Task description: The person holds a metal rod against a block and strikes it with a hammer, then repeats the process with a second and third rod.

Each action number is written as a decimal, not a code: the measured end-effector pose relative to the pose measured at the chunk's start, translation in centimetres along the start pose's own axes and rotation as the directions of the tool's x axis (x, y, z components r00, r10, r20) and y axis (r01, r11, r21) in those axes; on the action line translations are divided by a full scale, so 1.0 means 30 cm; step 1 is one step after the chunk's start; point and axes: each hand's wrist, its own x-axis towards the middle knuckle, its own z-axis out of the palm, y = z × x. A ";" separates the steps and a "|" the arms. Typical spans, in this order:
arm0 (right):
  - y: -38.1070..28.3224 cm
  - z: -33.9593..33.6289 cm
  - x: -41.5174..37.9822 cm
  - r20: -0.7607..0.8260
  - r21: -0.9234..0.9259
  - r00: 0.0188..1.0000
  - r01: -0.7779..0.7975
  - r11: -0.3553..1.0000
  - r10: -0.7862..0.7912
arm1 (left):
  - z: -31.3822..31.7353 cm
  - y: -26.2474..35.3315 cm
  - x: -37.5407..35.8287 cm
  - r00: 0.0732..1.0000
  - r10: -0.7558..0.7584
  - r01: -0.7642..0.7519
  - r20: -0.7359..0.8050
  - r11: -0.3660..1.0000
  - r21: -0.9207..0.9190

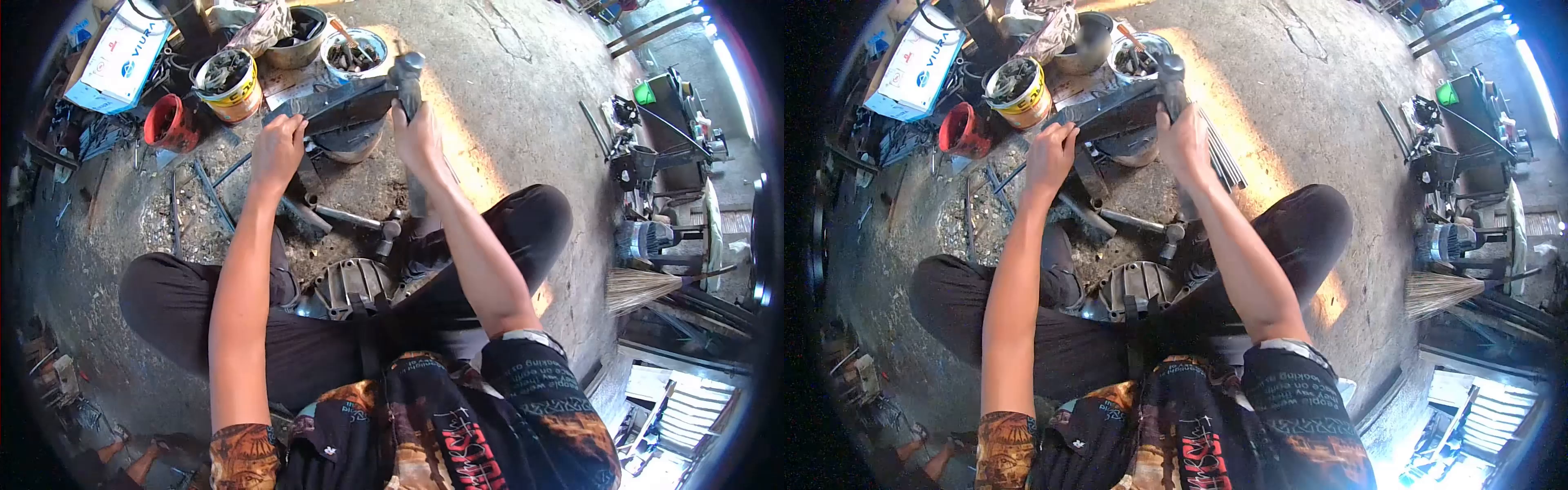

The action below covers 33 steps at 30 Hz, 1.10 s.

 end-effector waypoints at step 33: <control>0.013 -0.011 -0.017 0.284 0.180 0.916 -0.341 0.923 0.283 | -0.012 0.016 0.032 0.998 0.050 -0.049 -0.029 0.998 0.037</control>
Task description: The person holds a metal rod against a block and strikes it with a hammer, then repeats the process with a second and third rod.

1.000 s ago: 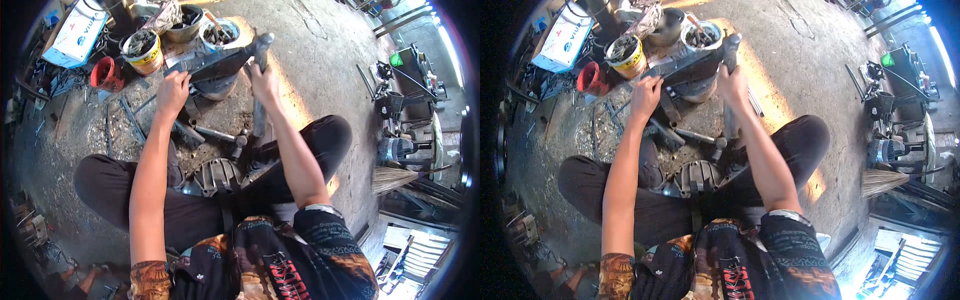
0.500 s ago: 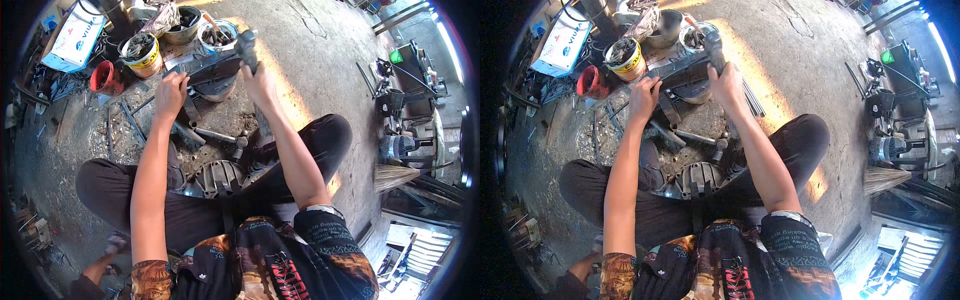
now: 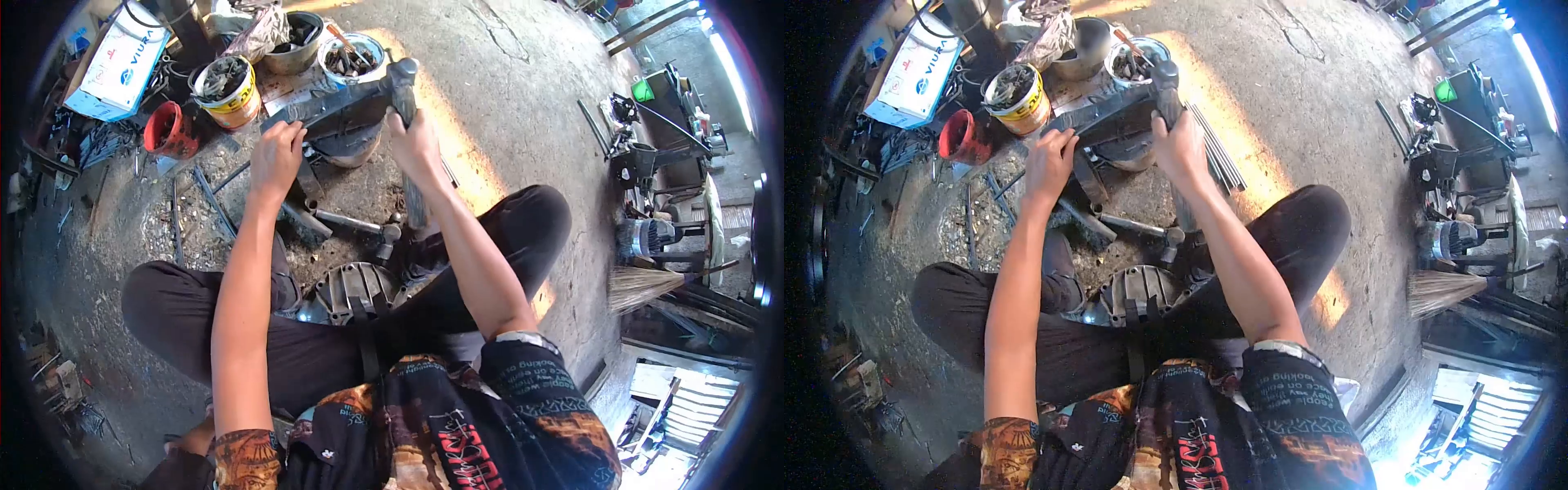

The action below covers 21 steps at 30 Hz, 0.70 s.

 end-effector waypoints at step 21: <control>-0.008 -0.046 0.040 -0.080 -0.050 0.994 0.077 0.996 -0.081 | -0.006 -0.013 -0.022 0.999 0.008 -0.008 -0.032 1.000 0.020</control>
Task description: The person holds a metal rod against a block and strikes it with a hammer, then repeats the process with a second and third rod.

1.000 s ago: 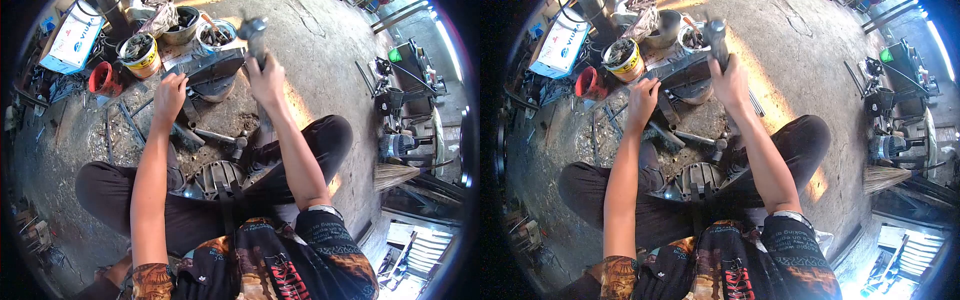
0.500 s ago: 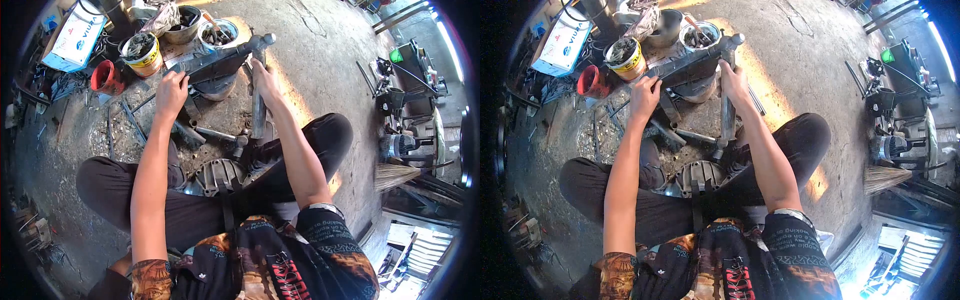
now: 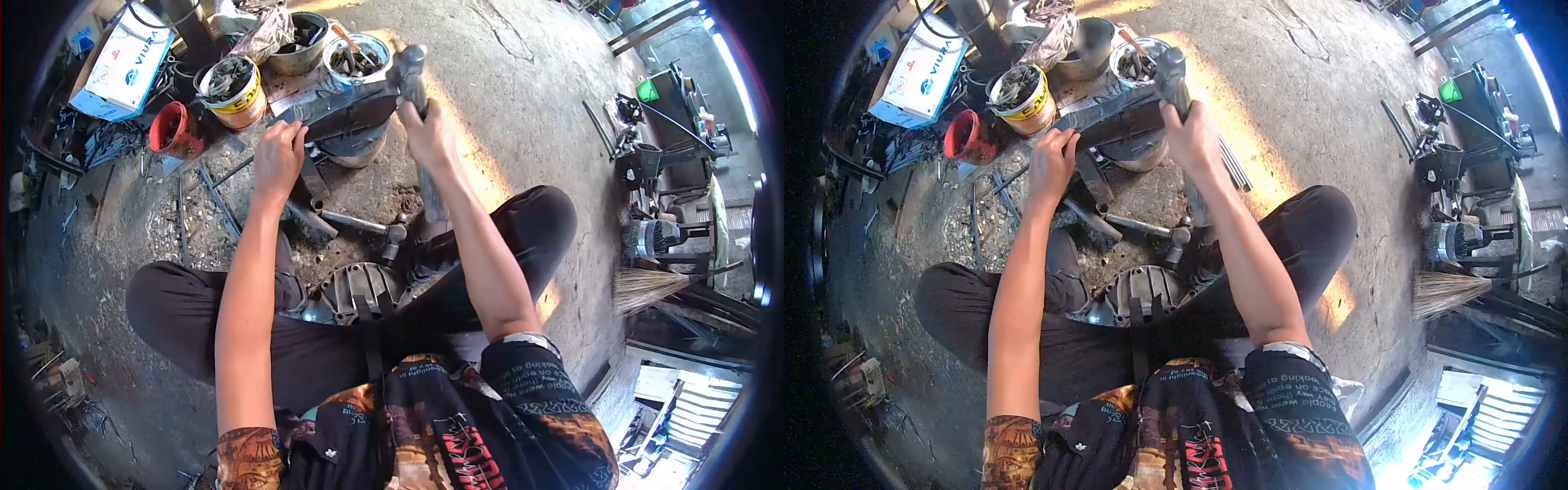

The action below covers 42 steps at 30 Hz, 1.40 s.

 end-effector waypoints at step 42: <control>0.018 0.015 0.005 0.111 -0.004 0.986 -0.126 0.992 0.126 | -0.006 0.008 0.013 1.000 0.007 -0.007 0.002 1.000 0.023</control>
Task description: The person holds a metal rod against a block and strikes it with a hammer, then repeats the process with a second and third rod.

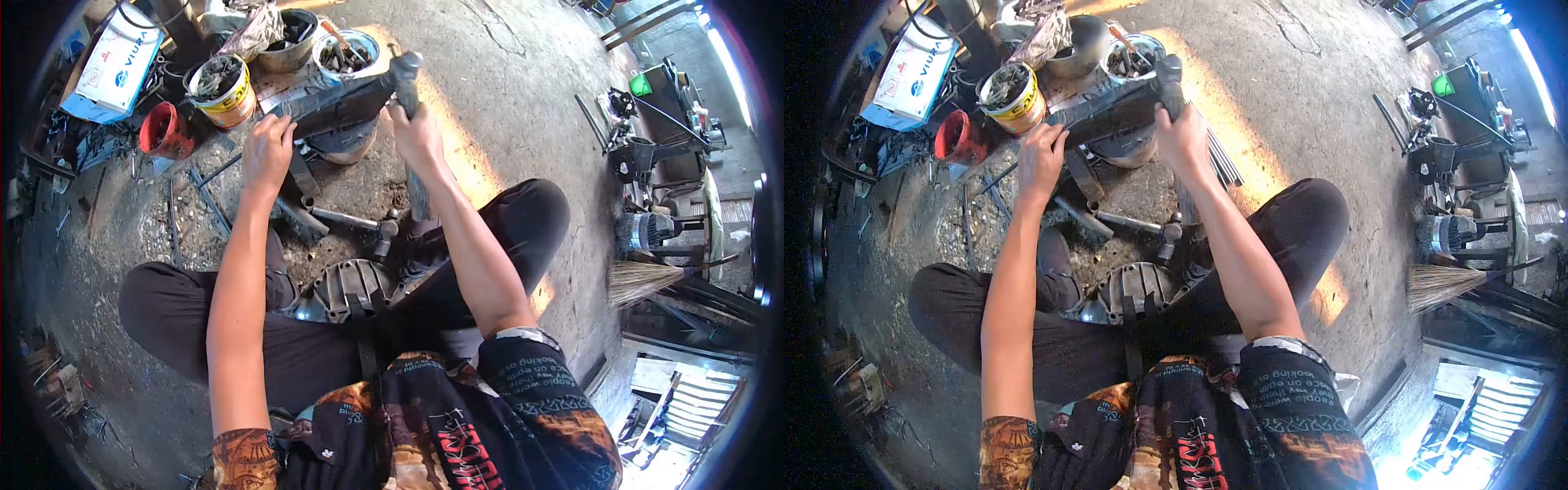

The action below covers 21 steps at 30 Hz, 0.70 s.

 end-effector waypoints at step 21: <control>-0.005 0.009 0.017 0.019 -0.022 0.996 0.089 0.996 -0.089 | 0.003 -0.010 0.002 0.999 0.038 -0.038 -0.019 0.999 -0.004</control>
